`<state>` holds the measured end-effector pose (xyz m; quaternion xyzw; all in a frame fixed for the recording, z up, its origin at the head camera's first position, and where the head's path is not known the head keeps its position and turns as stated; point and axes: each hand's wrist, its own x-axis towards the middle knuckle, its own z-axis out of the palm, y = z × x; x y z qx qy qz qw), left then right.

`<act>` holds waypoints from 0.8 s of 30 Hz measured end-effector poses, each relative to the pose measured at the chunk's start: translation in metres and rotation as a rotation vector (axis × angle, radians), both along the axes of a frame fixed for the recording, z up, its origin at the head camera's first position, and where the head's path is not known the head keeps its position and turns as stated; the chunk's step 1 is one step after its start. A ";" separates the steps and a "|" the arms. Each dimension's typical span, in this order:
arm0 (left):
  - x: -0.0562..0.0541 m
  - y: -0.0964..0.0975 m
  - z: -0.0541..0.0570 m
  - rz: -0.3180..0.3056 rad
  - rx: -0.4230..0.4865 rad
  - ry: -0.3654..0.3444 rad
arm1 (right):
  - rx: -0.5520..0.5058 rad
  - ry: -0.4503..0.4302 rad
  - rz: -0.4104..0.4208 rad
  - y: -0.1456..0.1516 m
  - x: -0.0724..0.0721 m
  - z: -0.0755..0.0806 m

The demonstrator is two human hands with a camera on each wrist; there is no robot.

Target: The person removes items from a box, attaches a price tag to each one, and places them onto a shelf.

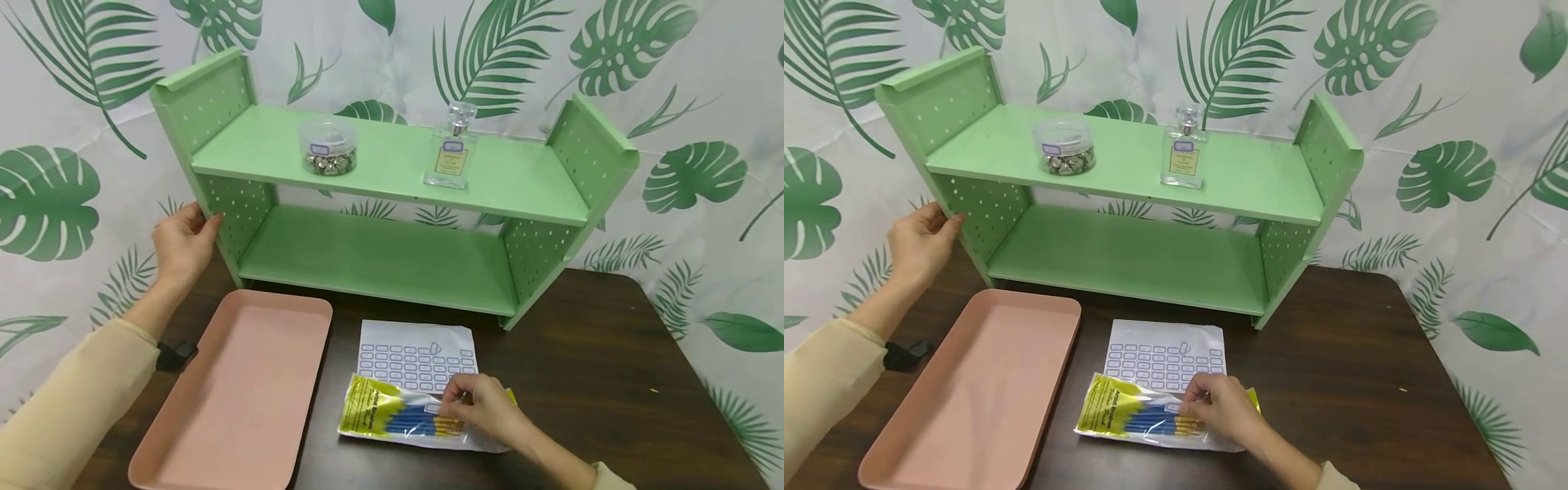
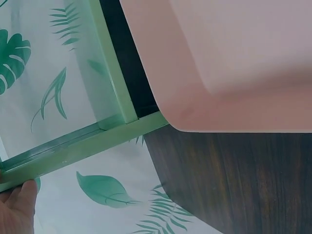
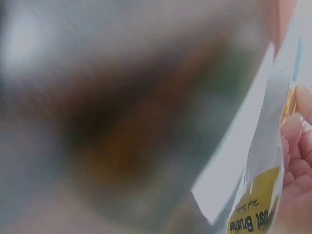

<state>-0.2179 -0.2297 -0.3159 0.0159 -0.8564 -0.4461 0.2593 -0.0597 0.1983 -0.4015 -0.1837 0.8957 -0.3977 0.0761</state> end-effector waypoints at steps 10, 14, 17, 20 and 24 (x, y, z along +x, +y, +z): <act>-0.001 -0.004 -0.002 0.009 -0.039 0.053 | 0.021 0.107 -0.019 -0.003 -0.059 0.041; -0.001 -0.004 -0.004 0.002 -0.047 0.088 | 0.009 0.128 -0.050 -0.010 -0.095 0.050; 0.000 -0.002 -0.005 -0.009 -0.051 0.113 | 0.016 0.147 -0.077 -0.013 -0.119 0.053; 0.001 0.000 -0.006 -0.017 -0.050 0.140 | 0.044 0.158 -0.112 -0.014 -0.136 0.056; 0.000 0.000 -0.005 -0.025 -0.037 0.162 | 0.076 0.145 -0.164 -0.017 -0.152 0.059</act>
